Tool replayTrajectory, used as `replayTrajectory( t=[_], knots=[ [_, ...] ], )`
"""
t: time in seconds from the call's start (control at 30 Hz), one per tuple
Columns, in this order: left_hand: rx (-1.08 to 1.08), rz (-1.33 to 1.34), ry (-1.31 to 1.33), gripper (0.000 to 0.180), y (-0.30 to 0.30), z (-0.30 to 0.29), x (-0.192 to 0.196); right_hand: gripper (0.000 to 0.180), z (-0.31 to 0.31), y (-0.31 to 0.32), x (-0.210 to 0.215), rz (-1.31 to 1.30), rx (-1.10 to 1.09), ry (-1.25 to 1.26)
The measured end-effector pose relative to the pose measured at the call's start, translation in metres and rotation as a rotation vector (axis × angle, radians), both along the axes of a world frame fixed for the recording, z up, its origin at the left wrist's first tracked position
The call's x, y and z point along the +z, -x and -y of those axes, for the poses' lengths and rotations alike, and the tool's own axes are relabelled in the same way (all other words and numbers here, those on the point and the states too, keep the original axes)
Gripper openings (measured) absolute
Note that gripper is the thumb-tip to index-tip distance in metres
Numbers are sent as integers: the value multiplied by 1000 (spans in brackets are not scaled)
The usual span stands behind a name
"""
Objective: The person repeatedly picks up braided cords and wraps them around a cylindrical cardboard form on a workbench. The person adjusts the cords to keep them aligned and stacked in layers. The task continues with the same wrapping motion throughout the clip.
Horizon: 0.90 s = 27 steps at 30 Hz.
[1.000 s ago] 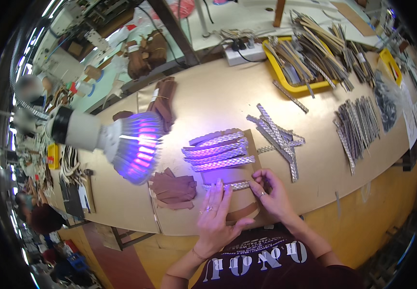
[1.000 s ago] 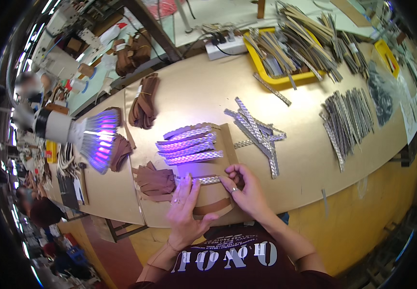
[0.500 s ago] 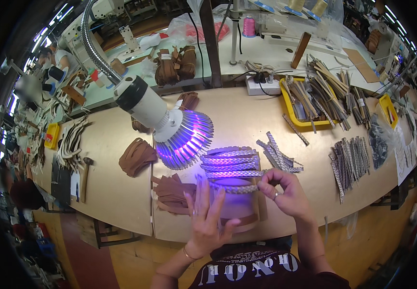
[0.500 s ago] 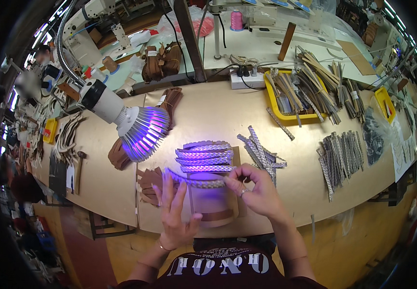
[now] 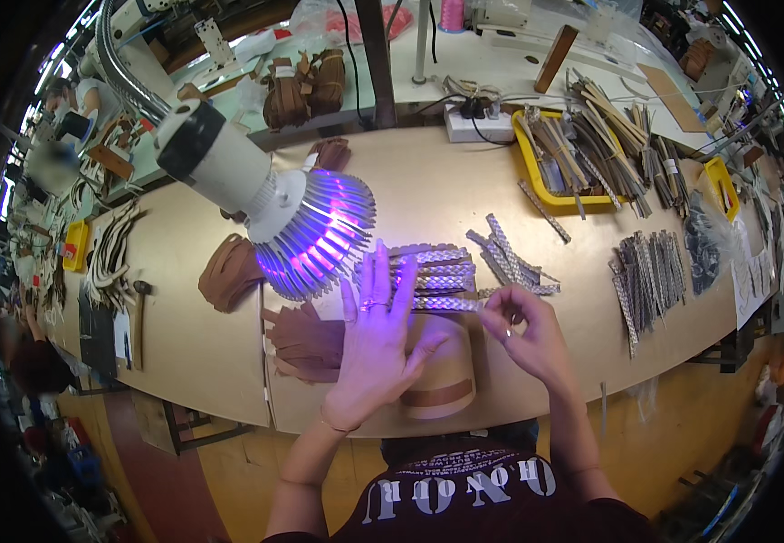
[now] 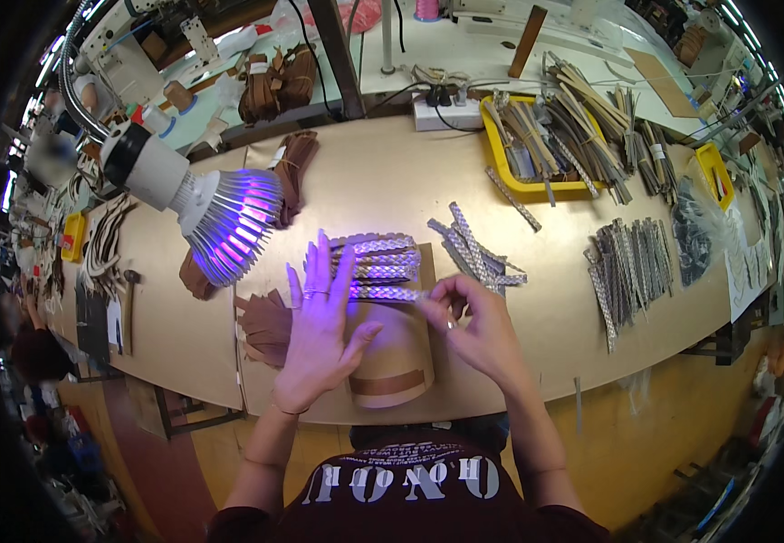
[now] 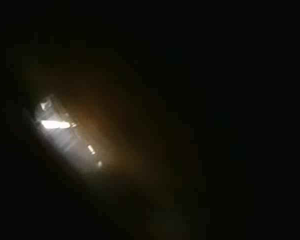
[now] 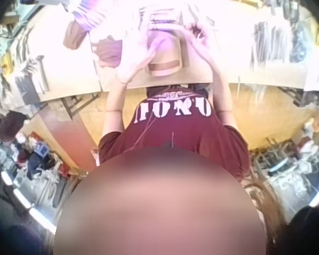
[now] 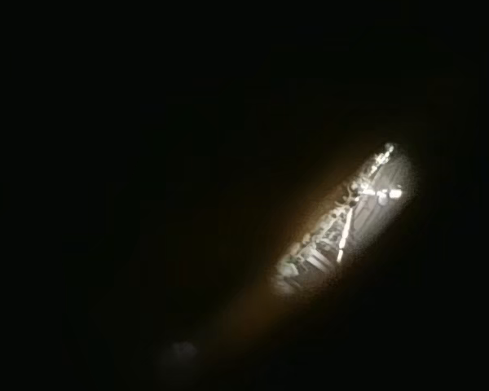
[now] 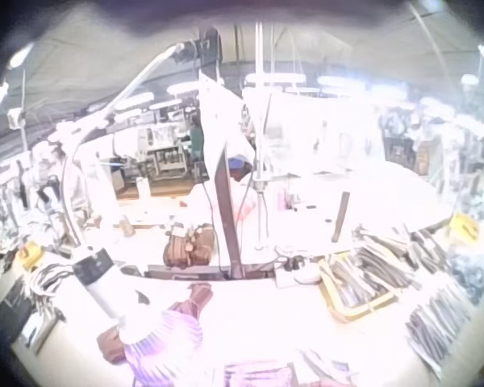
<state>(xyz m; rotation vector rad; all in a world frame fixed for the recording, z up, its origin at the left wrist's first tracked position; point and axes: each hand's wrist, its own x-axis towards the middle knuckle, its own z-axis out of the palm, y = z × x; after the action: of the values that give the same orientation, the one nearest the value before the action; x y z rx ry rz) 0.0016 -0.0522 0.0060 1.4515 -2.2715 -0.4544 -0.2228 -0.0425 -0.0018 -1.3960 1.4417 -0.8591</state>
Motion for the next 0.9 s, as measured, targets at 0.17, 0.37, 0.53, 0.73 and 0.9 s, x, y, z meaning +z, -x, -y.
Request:
replayTrajectory(
  t=[0.17,0.37,0.53,0.73,0.9],
  knots=[
    [129,-442,-230,50,-32,-41,4,38,-40,8,9,37,337,-52],
    [351,-654,-367,22,-15,-98,-26,34,-59,-6,-1,15,325,-77],
    [328,-682,-339,20,-16,-107,-41,28,-55,-3,10,-38,369,-84],
    [370,-764,-409,18,-15,-105,-30,27,-49,-2,21,-13,433,-229],
    [338,-955,-333,17,-11,-89,-15,31,-45,1,19,-91,409,163]
  ],
)
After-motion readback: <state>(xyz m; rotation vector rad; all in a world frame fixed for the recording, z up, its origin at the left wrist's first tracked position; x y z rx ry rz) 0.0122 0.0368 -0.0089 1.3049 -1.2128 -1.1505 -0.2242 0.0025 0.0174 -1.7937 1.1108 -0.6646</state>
